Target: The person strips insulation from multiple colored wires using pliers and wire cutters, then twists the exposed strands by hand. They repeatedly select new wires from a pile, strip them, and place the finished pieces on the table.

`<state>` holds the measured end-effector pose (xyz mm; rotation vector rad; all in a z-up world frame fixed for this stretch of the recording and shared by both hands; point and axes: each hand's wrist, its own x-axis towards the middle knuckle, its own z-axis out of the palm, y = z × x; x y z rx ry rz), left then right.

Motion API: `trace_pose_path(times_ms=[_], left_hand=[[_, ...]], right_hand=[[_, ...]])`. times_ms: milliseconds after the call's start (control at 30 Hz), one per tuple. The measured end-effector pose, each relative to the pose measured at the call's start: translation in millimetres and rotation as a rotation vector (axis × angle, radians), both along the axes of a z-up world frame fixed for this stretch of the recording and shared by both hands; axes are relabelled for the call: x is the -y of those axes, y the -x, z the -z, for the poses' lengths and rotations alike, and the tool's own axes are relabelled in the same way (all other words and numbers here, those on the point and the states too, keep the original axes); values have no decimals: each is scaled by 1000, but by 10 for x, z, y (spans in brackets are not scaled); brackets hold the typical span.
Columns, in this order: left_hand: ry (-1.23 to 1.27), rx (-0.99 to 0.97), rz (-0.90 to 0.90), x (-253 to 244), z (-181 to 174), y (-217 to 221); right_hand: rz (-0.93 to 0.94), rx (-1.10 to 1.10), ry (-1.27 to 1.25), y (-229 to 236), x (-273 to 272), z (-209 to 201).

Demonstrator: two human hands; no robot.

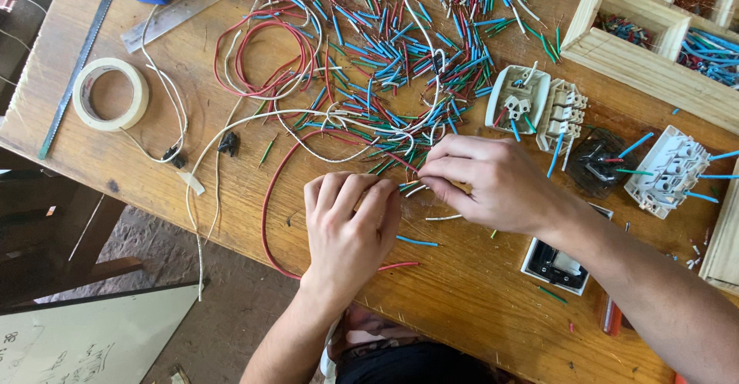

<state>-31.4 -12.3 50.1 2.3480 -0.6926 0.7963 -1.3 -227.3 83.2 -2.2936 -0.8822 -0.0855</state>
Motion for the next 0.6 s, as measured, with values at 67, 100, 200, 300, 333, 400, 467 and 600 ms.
trace_pose_path(times_ms=[67,100,200,300,333,400,467,600], left_hand=[[-6,13,1,9,4,9],[-6,14,2,16,-5,16],[-9,3,9,30,-33,36],[-8,-9,27,36,-48,46],[-15,1,15,36,-41,48],[-22,12,2,26,-29,52],[-35,9,-6,5,-19,51],[-29,15,-15,24,-15,71]], right_hand=[[4,-27,-15,2,-3,-51],[5,-25,-15,12,-18,-64],[-27,-3,-24,40,-52,-61],[-25,49,1,63,-35,15],[-21,63,3,65,-15,32],[-18,77,5,73,12,31],[48,66,27,89,28,-5],[74,48,54,107,67,-69]])
